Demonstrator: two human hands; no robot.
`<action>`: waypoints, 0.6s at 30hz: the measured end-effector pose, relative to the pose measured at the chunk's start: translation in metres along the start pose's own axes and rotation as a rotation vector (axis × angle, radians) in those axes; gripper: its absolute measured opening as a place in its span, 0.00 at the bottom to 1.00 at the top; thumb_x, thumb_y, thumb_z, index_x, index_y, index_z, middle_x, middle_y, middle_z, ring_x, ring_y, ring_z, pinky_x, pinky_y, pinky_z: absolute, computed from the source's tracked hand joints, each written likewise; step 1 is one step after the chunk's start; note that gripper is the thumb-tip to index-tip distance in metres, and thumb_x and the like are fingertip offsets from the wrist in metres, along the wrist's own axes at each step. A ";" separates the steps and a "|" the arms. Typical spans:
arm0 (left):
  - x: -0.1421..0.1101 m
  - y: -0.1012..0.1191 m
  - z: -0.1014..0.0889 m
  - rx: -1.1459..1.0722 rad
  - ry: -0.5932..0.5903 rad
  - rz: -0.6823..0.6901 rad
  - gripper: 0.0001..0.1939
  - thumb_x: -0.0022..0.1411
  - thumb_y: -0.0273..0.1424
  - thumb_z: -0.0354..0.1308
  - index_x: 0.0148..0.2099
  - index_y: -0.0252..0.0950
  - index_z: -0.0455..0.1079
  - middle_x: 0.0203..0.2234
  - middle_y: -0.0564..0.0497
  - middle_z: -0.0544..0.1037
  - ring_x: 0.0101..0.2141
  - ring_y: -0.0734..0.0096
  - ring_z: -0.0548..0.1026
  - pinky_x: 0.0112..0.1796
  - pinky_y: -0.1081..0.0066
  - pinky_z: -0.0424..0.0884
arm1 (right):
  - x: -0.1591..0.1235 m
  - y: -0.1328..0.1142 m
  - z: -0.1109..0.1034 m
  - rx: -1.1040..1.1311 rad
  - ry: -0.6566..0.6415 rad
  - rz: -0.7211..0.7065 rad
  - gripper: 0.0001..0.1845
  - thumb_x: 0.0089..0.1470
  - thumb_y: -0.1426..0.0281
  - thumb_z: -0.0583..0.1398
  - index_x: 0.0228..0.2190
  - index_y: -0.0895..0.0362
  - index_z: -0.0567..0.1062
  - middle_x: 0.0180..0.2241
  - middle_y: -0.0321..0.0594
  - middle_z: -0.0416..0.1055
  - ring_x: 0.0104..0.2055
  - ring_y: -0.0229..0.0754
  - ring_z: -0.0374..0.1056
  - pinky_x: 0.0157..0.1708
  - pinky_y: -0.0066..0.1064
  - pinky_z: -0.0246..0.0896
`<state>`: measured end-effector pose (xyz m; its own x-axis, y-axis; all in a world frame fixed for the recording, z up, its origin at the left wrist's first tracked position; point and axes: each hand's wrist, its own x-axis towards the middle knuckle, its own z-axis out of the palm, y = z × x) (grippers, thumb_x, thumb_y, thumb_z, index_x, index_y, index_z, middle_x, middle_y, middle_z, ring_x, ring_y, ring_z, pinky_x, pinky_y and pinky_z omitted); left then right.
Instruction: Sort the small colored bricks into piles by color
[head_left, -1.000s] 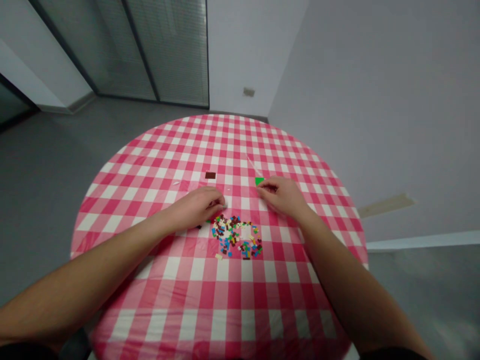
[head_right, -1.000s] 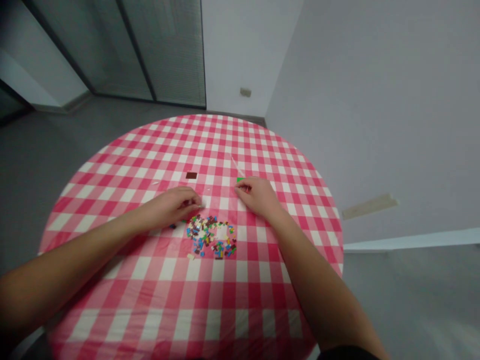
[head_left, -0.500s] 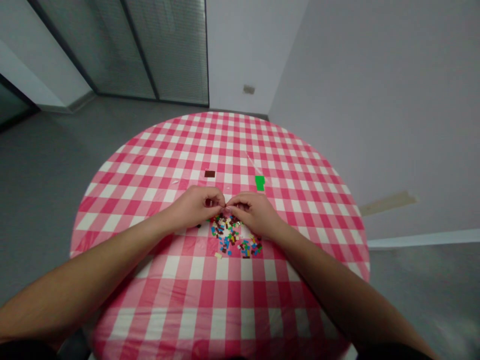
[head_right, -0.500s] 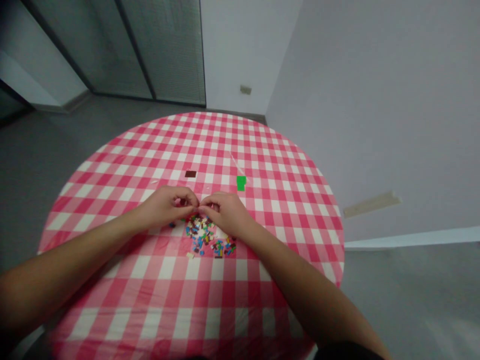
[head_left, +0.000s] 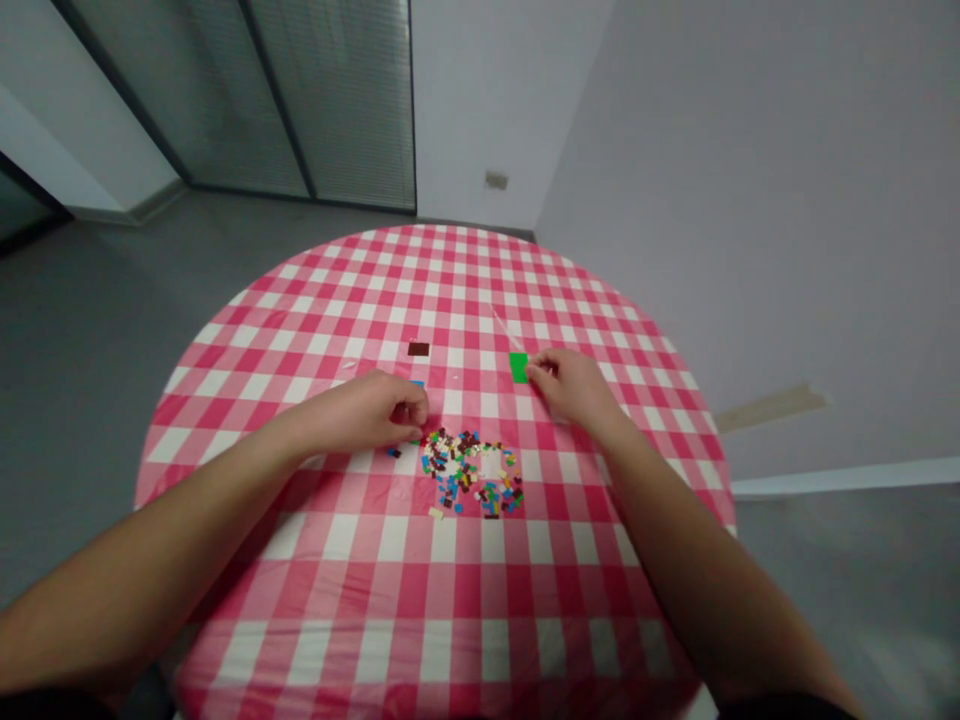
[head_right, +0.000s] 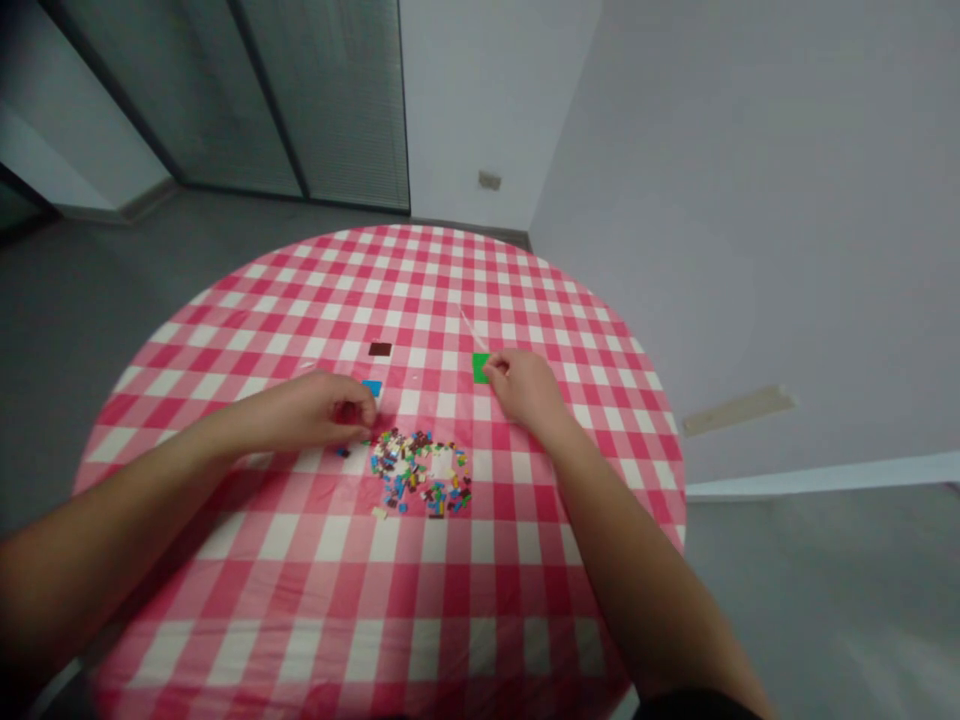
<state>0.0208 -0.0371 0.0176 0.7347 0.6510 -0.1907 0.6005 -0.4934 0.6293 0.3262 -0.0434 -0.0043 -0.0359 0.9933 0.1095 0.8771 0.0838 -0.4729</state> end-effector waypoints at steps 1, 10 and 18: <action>0.000 -0.001 0.000 0.040 -0.019 0.011 0.04 0.59 0.32 0.60 0.34 0.37 0.73 0.28 0.53 0.79 0.27 0.72 0.73 0.28 0.73 0.61 | 0.003 0.008 -0.004 -0.045 -0.017 0.041 0.09 0.59 0.69 0.60 0.27 0.56 0.78 0.28 0.43 0.78 0.30 0.44 0.70 0.30 0.35 0.58; 0.001 -0.006 0.005 0.092 -0.096 0.076 0.04 0.57 0.25 0.57 0.34 0.38 0.72 0.27 0.53 0.77 0.26 0.72 0.70 0.27 0.72 0.58 | 0.007 0.024 -0.005 -0.130 -0.115 0.061 0.10 0.56 0.68 0.62 0.26 0.55 0.81 0.29 0.45 0.80 0.30 0.45 0.73 0.27 0.34 0.58; 0.001 -0.009 0.007 0.107 -0.103 0.079 0.06 0.58 0.25 0.55 0.34 0.38 0.73 0.27 0.53 0.77 0.26 0.72 0.71 0.28 0.72 0.58 | 0.006 0.021 -0.014 -0.061 -0.188 0.129 0.07 0.53 0.73 0.63 0.30 0.56 0.83 0.30 0.43 0.81 0.31 0.45 0.75 0.28 0.34 0.61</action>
<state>0.0186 -0.0359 0.0069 0.8060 0.5481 -0.2234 0.5659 -0.6030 0.5623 0.3511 -0.0366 -0.0017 -0.0052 0.9932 -0.1161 0.9075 -0.0441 -0.4177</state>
